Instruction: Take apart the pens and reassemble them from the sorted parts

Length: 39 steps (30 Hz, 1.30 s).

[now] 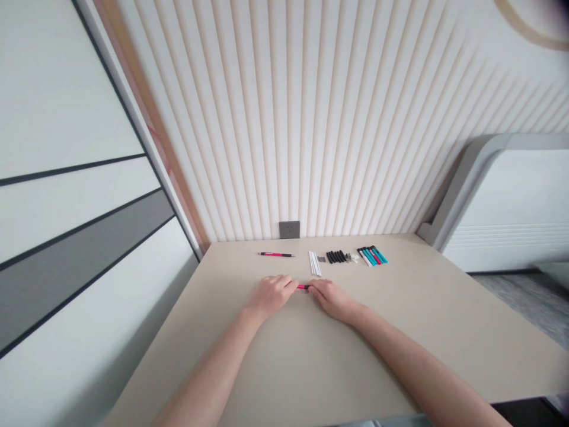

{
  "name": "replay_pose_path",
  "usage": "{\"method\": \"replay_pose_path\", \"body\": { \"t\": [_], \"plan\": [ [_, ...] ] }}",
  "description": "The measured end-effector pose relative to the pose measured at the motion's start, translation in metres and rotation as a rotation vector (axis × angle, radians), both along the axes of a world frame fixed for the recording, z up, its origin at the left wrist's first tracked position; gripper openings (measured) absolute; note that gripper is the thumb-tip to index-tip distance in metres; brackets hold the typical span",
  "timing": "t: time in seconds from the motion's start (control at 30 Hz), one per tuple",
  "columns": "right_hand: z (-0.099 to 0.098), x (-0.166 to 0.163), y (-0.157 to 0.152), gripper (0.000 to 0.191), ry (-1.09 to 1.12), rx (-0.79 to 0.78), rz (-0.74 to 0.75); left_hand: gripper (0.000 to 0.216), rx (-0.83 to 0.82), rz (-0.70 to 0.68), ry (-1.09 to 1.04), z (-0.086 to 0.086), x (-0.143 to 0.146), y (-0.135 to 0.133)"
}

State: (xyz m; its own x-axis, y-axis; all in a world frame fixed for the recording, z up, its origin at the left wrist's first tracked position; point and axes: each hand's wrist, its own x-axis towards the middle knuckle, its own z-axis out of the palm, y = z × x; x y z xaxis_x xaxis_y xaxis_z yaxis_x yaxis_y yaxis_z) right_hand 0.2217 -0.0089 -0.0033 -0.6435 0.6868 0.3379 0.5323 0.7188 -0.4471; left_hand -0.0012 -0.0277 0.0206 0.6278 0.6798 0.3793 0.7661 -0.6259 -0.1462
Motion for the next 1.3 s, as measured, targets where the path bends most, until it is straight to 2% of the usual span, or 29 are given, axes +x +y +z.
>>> {"method": "replay_pose_path", "body": {
  "t": [0.17, 0.37, 0.53, 0.63, 0.73, 0.87, 0.93, 1.0, 1.07, 1.13, 1.3],
  "plan": [
    [-0.001, -0.002, 0.004, 0.025, -0.105, 0.128, -0.099, 0.034, -0.072, 0.048, -0.035, -0.006, 0.002, 0.003],
    [0.005, 0.000, 0.004, 0.024, -0.149, 0.337, -0.064, 0.032, -0.293, -0.009, -0.230, -0.007, 0.001, 0.006],
    [0.013, -0.001, 0.000, 0.026, -0.213, 0.426, -0.043, 0.035, -0.456, -0.030, -0.332, -0.003, -0.001, 0.005],
    [0.018, -0.003, -0.003, 0.027, -0.215, 0.420, -0.054, 0.033, -0.390, -0.021, -0.322, -0.001, -0.003, 0.005],
    [0.019, -0.004, -0.006, 0.026, -0.165, 0.352, -0.057, 0.031, -0.226, -0.002, -0.259, 0.001, -0.004, 0.004],
    [0.017, -0.002, -0.007, 0.031, 0.017, 0.105, -0.030, 0.032, -0.026, -0.011, -0.143, 0.006, -0.002, 0.002],
    [0.015, -0.001, -0.006, 0.036, 0.082, -0.048, 0.008, 0.031, 0.018, -0.026, -0.103, 0.008, -0.001, 0.001],
    [0.014, 0.000, -0.004, 0.039, 0.092, -0.131, 0.030, 0.031, 0.020, -0.032, -0.083, 0.008, 0.000, 0.000],
    [0.013, 0.001, -0.002, 0.035, 0.069, -0.097, 0.001, 0.033, -0.009, -0.027, -0.093, 0.006, 0.002, -0.001],
    [0.012, 0.001, -0.001, 0.030, 0.024, 0.005, -0.064, 0.036, -0.047, -0.010, -0.123, 0.003, 0.003, 0.000],
    [0.012, 0.002, 0.000, 0.029, -0.085, 0.167, -0.132, 0.037, -0.119, 0.013, -0.160, 0.001, 0.004, 0.002]
  ]
}}
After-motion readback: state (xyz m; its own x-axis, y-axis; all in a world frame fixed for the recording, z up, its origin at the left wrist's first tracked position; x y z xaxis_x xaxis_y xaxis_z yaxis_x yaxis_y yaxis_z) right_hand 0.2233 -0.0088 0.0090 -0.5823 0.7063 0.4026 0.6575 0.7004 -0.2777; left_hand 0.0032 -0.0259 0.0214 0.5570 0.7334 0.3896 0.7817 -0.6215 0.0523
